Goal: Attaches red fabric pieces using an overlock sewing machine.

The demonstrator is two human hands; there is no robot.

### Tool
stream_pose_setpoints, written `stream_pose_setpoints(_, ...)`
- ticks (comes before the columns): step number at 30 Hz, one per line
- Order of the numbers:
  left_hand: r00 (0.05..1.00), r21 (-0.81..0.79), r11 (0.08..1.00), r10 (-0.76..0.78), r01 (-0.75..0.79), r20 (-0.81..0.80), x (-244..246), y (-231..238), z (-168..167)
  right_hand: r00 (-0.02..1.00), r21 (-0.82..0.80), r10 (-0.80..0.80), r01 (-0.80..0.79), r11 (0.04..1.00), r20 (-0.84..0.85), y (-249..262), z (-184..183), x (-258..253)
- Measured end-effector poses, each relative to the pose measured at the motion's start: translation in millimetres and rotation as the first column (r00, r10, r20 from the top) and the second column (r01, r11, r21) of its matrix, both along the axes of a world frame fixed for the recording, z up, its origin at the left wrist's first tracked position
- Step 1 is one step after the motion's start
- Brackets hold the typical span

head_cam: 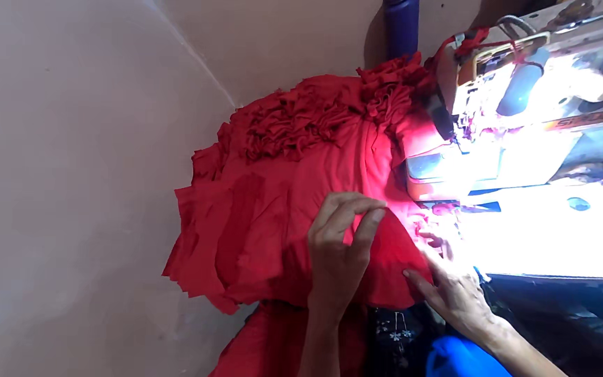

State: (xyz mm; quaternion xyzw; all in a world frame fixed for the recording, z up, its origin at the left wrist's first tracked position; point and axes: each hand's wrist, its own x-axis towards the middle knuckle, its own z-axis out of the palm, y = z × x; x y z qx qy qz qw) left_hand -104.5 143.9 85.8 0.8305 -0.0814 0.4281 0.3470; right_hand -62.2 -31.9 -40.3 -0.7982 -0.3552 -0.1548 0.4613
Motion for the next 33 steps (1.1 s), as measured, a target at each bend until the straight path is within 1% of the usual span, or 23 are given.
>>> stream_pose_setpoints(2, 0.997, 0.057, 0.997, 0.056, -0.059, 0.044, -16.7, 7.9, 8.9, 0.991, -0.013, 0.127, -0.127, 0.992, 0.042, -10.2, 5.1, -5.9)
stream_pose_setpoints(3, 0.994, 0.054, 0.994, 0.089, -0.092, 0.063, -23.6, 13.7, 12.6, 0.976, -0.029, 0.21, -0.208, 0.978, 0.052, -16.5, 7.2, -8.9)
stream_pose_setpoints(5, 0.989, -0.023, 0.99, 0.141, -0.14, 0.049, -30.7, 26.5, 18.4, 0.942, -0.017, 0.333, -0.333, 0.943, 0.03, -27.8, 7.8, -13.8)
stream_pose_setpoints(6, 0.988, -0.091, 0.984, 0.157, -0.156, 0.001, -30.1, 32.7, 20.8, 0.935, 0.032, 0.354, -0.354, 0.935, 0.009, -32.1, 7.6, -14.5)
stream_pose_setpoints(7, 0.986, -0.18, 0.969, 0.161, -0.168, -0.053, -25.7, 37.7, 21.3, 0.931, 0.118, 0.365, -0.36, 0.926, -0.027, -35.8, 9.2, -13.2)
stream_pose_setpoints(9, 0.989, -0.373, 0.92, 0.078, -0.121, -0.126, -9.5, 45.9, 14.3, 0.931, 0.329, 0.353, -0.305, 0.894, -0.097, -42.4, 21.6, -8.2)
stream_pose_setpoints(11, 0.994, -0.537, 0.843, -0.032, -0.03, -0.107, 8.0, 49.0, -0.6, 0.953, 0.463, 0.284, -0.206, 0.862, -0.106, -47.5, 40.7, -6.2)
stream_pose_setpoints(12, 0.994, -0.616, 0.788, -0.073, 0.01, -0.078, 15.9, 48.4, -9.5, 0.96, 0.501, 0.266, -0.192, 0.844, -0.081, -48.9, 47.2, -6.0)
stream_pose_setpoints(14, 0.991, -0.765, 0.64, -0.13, 0.077, -0.009, 27.5, 44.7, -28.4, 0.95, 0.52, 0.312, -0.257, 0.815, -0.02, -50.0, 50.6, -9.0)
stream_pose_setpoints(15, 0.992, -0.82, 0.568, -0.125, 0.066, -0.007, 29.3, 42.0, -37.8, 0.936, 0.496, 0.351, -0.305, 0.813, 0.001, -49.5, 46.8, -12.1)
stream_pose_setpoints(16, 0.995, -0.85, 0.527, -0.09, 0.014, -0.04, 28.9, 39.6, -47.2, 0.926, 0.449, 0.377, -0.345, 0.824, 0.018, -47.9, 38.8, -15.9)
stream_pose_setpoints(17, 0.993, -0.845, 0.528, -0.024, -0.087, -0.117, 27.3, 36.9, -55.7, 0.918, 0.377, 0.395, -0.377, 0.846, 0.033, -46.0, 27.8, -20.2)
stream_pose_setpoints(18, 0.976, -0.787, 0.582, 0.072, -0.206, -0.203, 25.0, 34.1, -64.3, 0.91, 0.267, 0.412, -0.41, 0.872, 0.05, -45.2, 16.0, -24.3)
stream_pose_setpoints(19, 0.95, -0.689, 0.656, 0.161, -0.306, -0.268, 20.4, 29.9, -70.3, 0.897, 0.147, 0.436, -0.442, 0.885, 0.075, -44.8, 5.2, -27.8)
stream_pose_setpoints(20, 0.933, -0.61, 0.709, 0.213, -0.352, -0.291, 15.3, 25.6, -74.9, 0.887, 0.028, 0.448, -0.453, 0.891, 0.11, -43.8, -2.1, -30.1)
stream_pose_setpoints(21, 0.933, -0.556, 0.752, 0.235, -0.353, -0.274, 13.0, 22.1, -80.6, 0.883, -0.066, 0.445, -0.44, 0.896, 0.148, -41.0, -5.8, -30.5)
stream_pose_setpoints(23, 0.951, -0.472, 0.835, 0.183, -0.283, -0.248, 7.2, 12.3, -83.8, 0.882, -0.133, 0.441, -0.424, 0.896, 0.163, -33.1, 3.3, -26.0)
stream_pose_setpoints(25, 0.972, -0.386, 0.907, 0.088, -0.169, -0.219, 0.6, -2.6, -78.6, 0.89, -0.108, 0.429, -0.416, 0.903, 0.154, -23.1, 22.0, -16.0)
stream_pose_setpoints(26, 0.979, -0.372, 0.923, 0.027, -0.102, -0.203, -3.0, -11.0, -74.5, 0.895, -0.047, 0.426, -0.424, 0.904, 0.129, -18.7, 31.9, -10.8)
stream_pose_setpoints(28, 0.978, -0.433, 0.901, -0.109, 0.022, -0.177, -9.9, -25.1, -65.8, 0.914, 0.141, 0.406, -0.403, 0.904, 0.012, -10.5, 48.3, -2.8)
stream_pose_setpoints(30, 0.958, -0.521, 0.847, -0.23, 0.11, -0.173, -15.3, -30.6, -60.1, 0.906, 0.286, 0.393, -0.339, 0.896, -0.156, -3.9, 58.7, 1.6)
stream_pose_setpoints(31, 0.947, -0.55, 0.825, -0.269, 0.132, -0.177, -17.5, -31.0, -58.5, 0.898, 0.32, 0.386, -0.309, 0.895, -0.211, -1.6, 61.4, 3.1)
stream_pose_setpoints(33, 0.936, -0.563, 0.812, -0.302, 0.154, -0.18, -21.1, -30.2, -57.4, 0.889, 0.355, 0.369, -0.264, 0.897, -0.27, 2.0, 63.5, 4.6)
